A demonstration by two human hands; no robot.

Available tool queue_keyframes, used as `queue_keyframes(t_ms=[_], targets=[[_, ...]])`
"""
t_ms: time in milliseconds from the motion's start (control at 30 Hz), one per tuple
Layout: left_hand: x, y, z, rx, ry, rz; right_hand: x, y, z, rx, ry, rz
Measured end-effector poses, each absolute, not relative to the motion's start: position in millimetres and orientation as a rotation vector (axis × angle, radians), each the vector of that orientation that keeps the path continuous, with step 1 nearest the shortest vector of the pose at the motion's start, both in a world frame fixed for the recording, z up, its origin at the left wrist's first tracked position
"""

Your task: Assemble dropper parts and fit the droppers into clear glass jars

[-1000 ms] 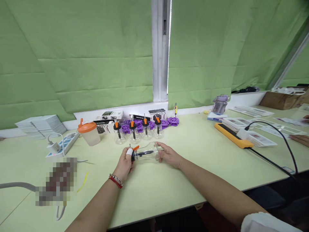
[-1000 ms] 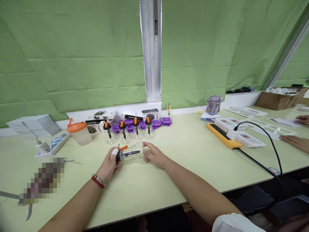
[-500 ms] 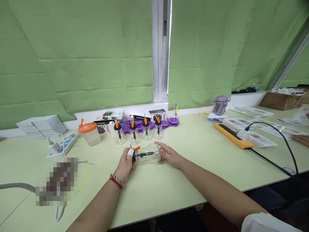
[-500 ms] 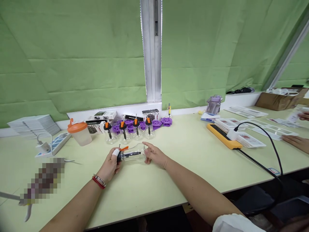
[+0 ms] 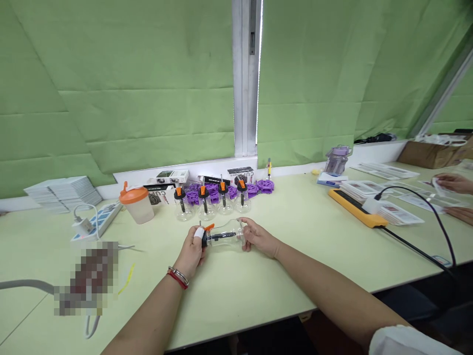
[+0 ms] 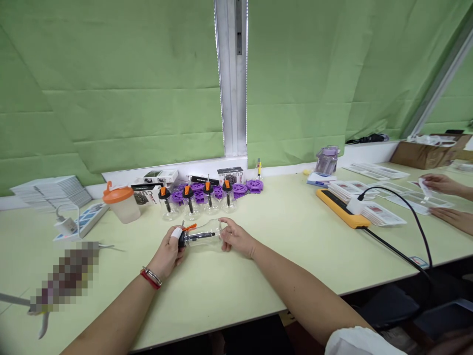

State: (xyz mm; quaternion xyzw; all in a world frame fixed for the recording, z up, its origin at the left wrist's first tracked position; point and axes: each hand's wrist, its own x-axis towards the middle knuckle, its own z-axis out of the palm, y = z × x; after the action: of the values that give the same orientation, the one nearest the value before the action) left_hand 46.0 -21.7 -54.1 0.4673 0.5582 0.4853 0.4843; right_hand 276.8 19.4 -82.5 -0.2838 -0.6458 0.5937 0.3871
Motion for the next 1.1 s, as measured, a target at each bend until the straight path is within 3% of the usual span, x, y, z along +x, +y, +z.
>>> queue_keyframes(t_ms=[200,800,1100], targets=[[44.5,-20.2,-56.8,1.135,1.355,1.191,278.3,15.8,-76.7,-0.642,-1.626,1.609],[47.0,-22.5,-55.7,1.133,1.387,1.166,276.1,18.6,-81.7,-0.841,-1.665,1.491],[47.7,-22.5,-55.1,1.135,1.39,1.179,282.3,20.6,-80.2,-0.675,-1.569,1.568]])
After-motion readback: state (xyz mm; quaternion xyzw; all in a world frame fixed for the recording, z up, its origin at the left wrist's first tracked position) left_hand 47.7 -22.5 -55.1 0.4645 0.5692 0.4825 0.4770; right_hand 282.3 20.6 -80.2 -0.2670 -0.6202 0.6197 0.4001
